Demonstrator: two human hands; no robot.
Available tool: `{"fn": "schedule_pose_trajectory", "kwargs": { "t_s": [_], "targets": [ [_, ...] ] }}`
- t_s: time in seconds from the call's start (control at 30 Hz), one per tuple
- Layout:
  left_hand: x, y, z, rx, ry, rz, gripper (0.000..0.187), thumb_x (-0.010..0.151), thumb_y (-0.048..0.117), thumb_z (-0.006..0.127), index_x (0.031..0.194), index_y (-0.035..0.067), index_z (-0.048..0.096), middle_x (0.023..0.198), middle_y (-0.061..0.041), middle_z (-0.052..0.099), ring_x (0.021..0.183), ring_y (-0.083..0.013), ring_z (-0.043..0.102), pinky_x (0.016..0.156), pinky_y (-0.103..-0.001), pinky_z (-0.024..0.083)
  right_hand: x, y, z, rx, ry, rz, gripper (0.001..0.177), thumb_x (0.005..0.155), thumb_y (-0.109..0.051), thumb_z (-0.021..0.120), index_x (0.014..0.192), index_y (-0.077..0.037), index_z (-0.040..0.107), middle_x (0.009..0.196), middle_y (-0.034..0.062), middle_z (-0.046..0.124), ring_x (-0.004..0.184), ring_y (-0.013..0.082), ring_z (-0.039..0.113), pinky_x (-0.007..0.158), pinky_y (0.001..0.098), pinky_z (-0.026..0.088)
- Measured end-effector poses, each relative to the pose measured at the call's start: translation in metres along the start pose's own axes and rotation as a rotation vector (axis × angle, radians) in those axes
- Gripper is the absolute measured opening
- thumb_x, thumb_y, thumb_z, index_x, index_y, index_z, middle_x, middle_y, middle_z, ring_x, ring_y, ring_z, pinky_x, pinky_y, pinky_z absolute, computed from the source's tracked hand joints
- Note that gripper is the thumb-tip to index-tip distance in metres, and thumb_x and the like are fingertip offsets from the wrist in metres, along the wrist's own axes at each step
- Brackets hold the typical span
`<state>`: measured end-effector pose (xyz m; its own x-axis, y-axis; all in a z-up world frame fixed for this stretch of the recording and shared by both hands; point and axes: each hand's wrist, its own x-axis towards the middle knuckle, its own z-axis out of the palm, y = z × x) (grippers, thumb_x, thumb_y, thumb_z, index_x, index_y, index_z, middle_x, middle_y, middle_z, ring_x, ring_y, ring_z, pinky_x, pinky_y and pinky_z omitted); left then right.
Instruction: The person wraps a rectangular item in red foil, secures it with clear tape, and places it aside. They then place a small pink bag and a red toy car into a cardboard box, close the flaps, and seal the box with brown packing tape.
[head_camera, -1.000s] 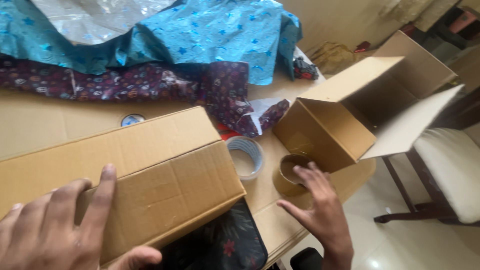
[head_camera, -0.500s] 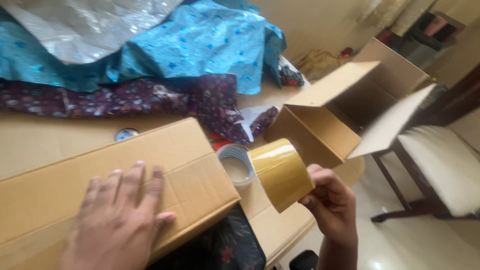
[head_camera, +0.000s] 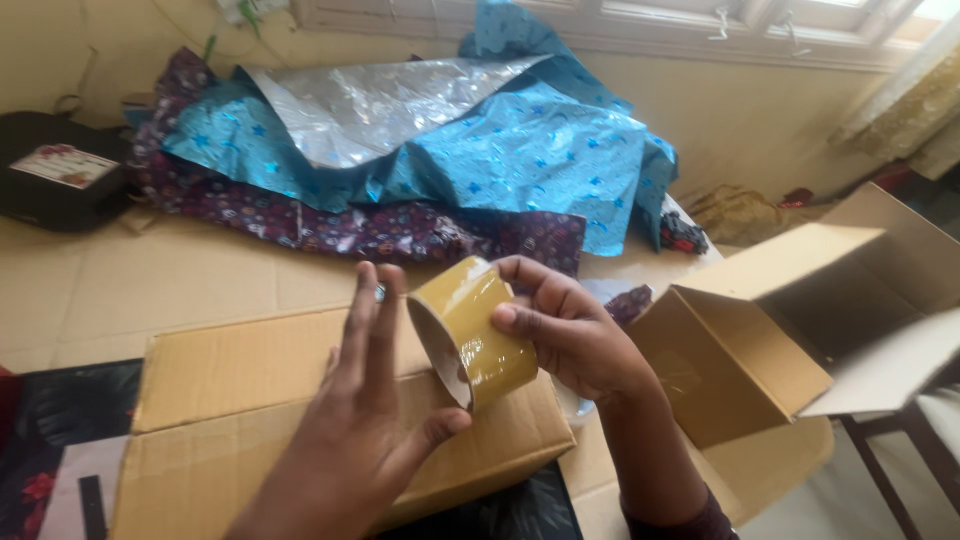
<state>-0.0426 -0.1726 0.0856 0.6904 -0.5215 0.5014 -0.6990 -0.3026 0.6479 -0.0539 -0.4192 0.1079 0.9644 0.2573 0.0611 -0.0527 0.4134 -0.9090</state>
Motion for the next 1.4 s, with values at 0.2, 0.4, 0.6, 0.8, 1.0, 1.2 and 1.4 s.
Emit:
{"fn": "schedule_pose_trajectory", "kwargs": {
  "t_s": [0.2, 0.4, 0.6, 0.8, 1.0, 1.2, 1.4],
  "targets": [
    [0.008, 0.009, -0.004, 0.101, 0.127, -0.117, 0.07, 0.087, 0.031, 0.072, 0.148, 0.016, 0.04, 0.14, -0.022, 0.058, 0.12, -0.046, 0.06, 0.085, -0.051, 0.054, 0.013, 0.0, 0.001, -0.159, -0.103, 0.034, 0.049, 0.102, -0.014, 0.068, 0.143, 0.004, 0.047, 0.115, 0.0138, 0.071, 0.102, 0.0151, 0.069, 0.09, 0.0305, 0.056],
    [0.008, 0.005, -0.01, 0.194, 0.146, -0.195, 0.059, 0.088, 0.026, 0.072, 0.141, 0.014, 0.047, 0.115, -0.016, 0.072, 0.095, -0.0393, 0.072, 0.07, -0.047, 0.058, 0.015, -0.004, 0.006, -0.25, -0.215, 0.039, 0.072, 0.095, -0.01, 0.074, 0.156, 0.006, 0.038, 0.13, 0.0175, 0.068, 0.119, 0.0186, 0.065, 0.103, 0.035, 0.052],
    [0.005, 0.001, -0.014, 0.284, 0.343, 0.077, 0.055, 0.087, 0.023, 0.074, 0.134, 0.008, 0.049, 0.134, -0.022, 0.066, 0.112, -0.0397, 0.069, 0.081, -0.043, 0.058, 0.015, -0.002, 0.006, -0.043, -0.261, 0.066, 0.074, 0.093, -0.009, 0.076, 0.154, 0.01, 0.037, 0.142, 0.0192, 0.062, 0.133, 0.0226, 0.06, 0.112, 0.0373, 0.049],
    [0.003, -0.003, -0.015, 0.257, 0.318, 0.019, 0.044, 0.084, 0.011, 0.072, 0.123, 0.006, 0.053, 0.126, -0.017, 0.07, 0.106, -0.0361, 0.072, 0.077, -0.042, 0.059, 0.021, 0.006, 0.0, -0.043, -0.276, 0.12, 0.077, 0.092, -0.009, 0.078, 0.155, 0.01, 0.038, 0.143, 0.0213, 0.062, 0.131, 0.0243, 0.06, 0.111, 0.0389, 0.048],
    [0.002, -0.015, -0.017, 0.455, 0.313, 0.038, 0.038, 0.085, -0.003, 0.063, 0.121, 0.006, 0.056, 0.11, -0.014, 0.072, 0.087, -0.0301, 0.075, 0.067, -0.039, 0.058, 0.02, 0.007, 0.002, -0.258, -0.293, 0.082, 0.076, 0.091, -0.008, 0.079, 0.154, 0.006, 0.041, 0.139, 0.0202, 0.064, 0.128, 0.0204, 0.062, 0.11, 0.0362, 0.049],
    [0.002, -0.022, -0.012, 0.719, 0.312, 0.111, 0.037, 0.083, 0.002, 0.065, 0.12, 0.003, 0.06, 0.106, -0.012, 0.071, 0.076, -0.0212, 0.073, 0.061, -0.034, 0.057, 0.022, 0.02, 0.015, -0.215, -0.082, 0.127, 0.06, 0.099, -0.024, 0.065, 0.149, 0.004, 0.047, 0.129, 0.0119, 0.068, 0.116, 0.0145, 0.065, 0.102, 0.0312, 0.051],
    [-0.001, -0.018, -0.009, 0.791, 0.346, 0.233, 0.033, 0.086, 0.006, 0.065, 0.119, 0.002, 0.061, 0.115, -0.014, 0.072, 0.071, -0.0182, 0.071, 0.059, -0.032, 0.056, 0.015, 0.032, 0.032, -0.229, 0.002, 0.169, 0.059, 0.101, -0.027, 0.059, 0.149, 0.006, 0.051, 0.129, 0.0112, 0.068, 0.112, 0.0138, 0.064, 0.097, 0.0306, 0.051]
  ]
}}
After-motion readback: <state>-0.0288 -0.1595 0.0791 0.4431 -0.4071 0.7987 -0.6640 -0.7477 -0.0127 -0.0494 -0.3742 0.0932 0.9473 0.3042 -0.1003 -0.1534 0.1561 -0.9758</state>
